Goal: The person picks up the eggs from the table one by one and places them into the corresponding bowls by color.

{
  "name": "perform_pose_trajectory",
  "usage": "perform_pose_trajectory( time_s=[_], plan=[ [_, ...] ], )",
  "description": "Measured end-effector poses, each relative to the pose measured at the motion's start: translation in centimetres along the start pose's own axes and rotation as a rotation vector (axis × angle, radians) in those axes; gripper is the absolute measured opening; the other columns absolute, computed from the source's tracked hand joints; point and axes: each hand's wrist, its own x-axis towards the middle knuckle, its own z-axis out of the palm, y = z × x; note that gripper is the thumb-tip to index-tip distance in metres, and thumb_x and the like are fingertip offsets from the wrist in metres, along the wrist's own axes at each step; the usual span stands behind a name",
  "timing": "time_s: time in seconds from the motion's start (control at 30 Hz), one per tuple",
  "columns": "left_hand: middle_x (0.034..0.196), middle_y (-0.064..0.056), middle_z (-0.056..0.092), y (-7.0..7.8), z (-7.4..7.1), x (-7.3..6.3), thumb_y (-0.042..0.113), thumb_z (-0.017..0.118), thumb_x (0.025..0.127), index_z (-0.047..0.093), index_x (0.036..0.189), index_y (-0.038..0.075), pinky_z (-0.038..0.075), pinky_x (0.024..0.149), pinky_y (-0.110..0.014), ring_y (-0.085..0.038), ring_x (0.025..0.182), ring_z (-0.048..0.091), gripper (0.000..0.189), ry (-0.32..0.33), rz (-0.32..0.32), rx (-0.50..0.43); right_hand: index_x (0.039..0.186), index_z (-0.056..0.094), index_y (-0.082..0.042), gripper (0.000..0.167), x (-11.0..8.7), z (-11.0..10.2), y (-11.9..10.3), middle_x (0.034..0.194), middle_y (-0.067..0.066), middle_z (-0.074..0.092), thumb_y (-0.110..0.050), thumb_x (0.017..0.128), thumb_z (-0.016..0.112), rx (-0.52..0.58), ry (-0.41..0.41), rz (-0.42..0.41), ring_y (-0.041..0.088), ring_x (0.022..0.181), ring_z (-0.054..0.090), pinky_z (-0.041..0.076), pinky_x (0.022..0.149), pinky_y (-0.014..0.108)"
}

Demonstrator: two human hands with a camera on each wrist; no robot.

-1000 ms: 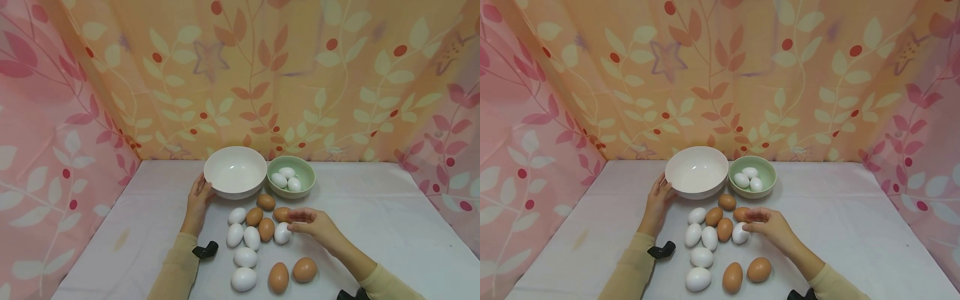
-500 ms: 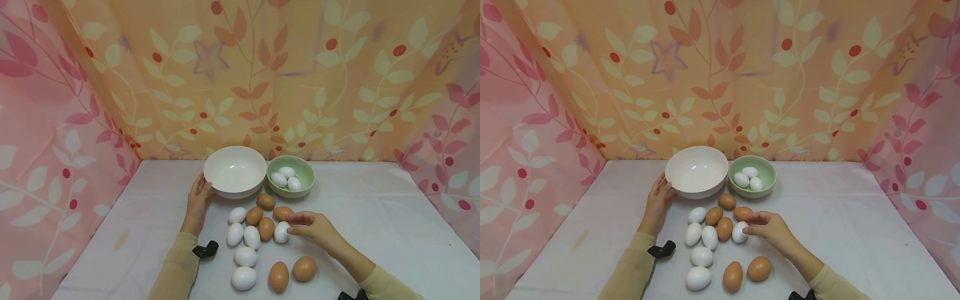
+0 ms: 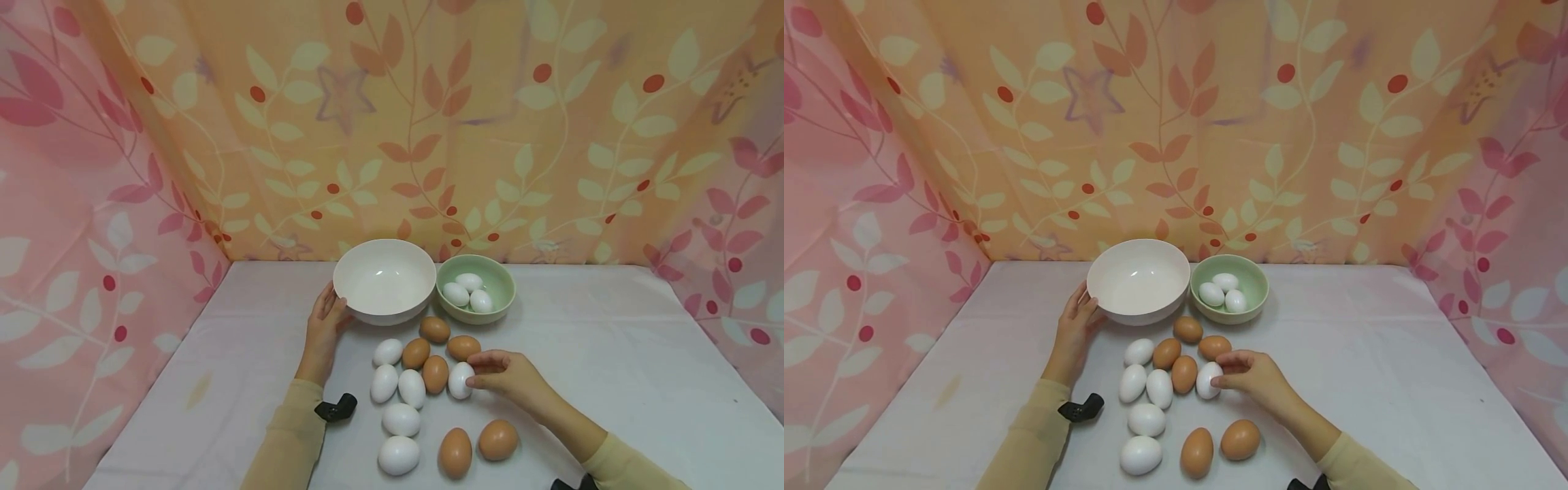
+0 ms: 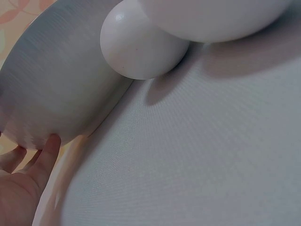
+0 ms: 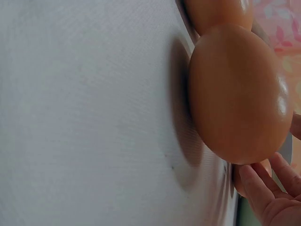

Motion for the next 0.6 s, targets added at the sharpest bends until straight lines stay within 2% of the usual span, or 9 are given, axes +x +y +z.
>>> perform_pose_trajectory(
  time_s=[0.17,0.33,0.47,0.6],
  plan=[
    [0.164,0.000,0.029,0.2,0.0,-0.1,0.033,0.063,0.098,0.032,0.155,0.025,0.043,0.114,-0.045,-0.015,0.145,0.038,0.065,-0.005,0.001,-0.003,0.124,0.064,0.005,0.053,0.2,0.2,0.2,0.112,0.016,0.073,-0.020,0.080,0.083,-0.012,-0.013,-0.019,0.014,0.101,0.068,0.054,0.080,0.020],
    [0.164,0.000,0.028,0.1,0.0,-0.1,0.031,0.062,0.099,0.032,0.155,0.023,0.043,0.114,-0.044,-0.015,0.145,0.037,0.065,-0.004,0.008,-0.009,0.125,0.063,0.003,0.056,0.3,0.7,0.2,0.115,0.017,0.073,-0.019,0.078,0.085,-0.020,-0.011,0.001,0.023,0.107,0.069,0.055,0.083,0.025],
    [0.164,0.000,0.029,0.1,0.1,-0.1,0.031,0.063,0.099,0.033,0.155,0.024,0.043,0.113,-0.045,-0.014,0.145,0.037,0.064,0.000,0.012,-0.006,0.125,0.062,0.003,0.057,0.5,1.0,0.1,0.117,0.018,0.072,-0.017,0.077,0.085,-0.028,-0.010,0.010,0.024,0.108,0.068,0.056,0.084,0.028],
    [0.164,0.000,0.029,0.0,0.1,-0.1,0.032,0.063,0.098,0.032,0.155,0.024,0.043,0.113,-0.046,-0.016,0.146,0.036,0.065,0.001,0.012,0.000,0.125,0.063,0.003,0.056,0.5,1.1,0.1,0.117,0.019,0.071,-0.016,0.077,0.085,-0.049,-0.010,-0.010,0.025,0.108,0.068,0.055,0.082,0.026]
  ],
)
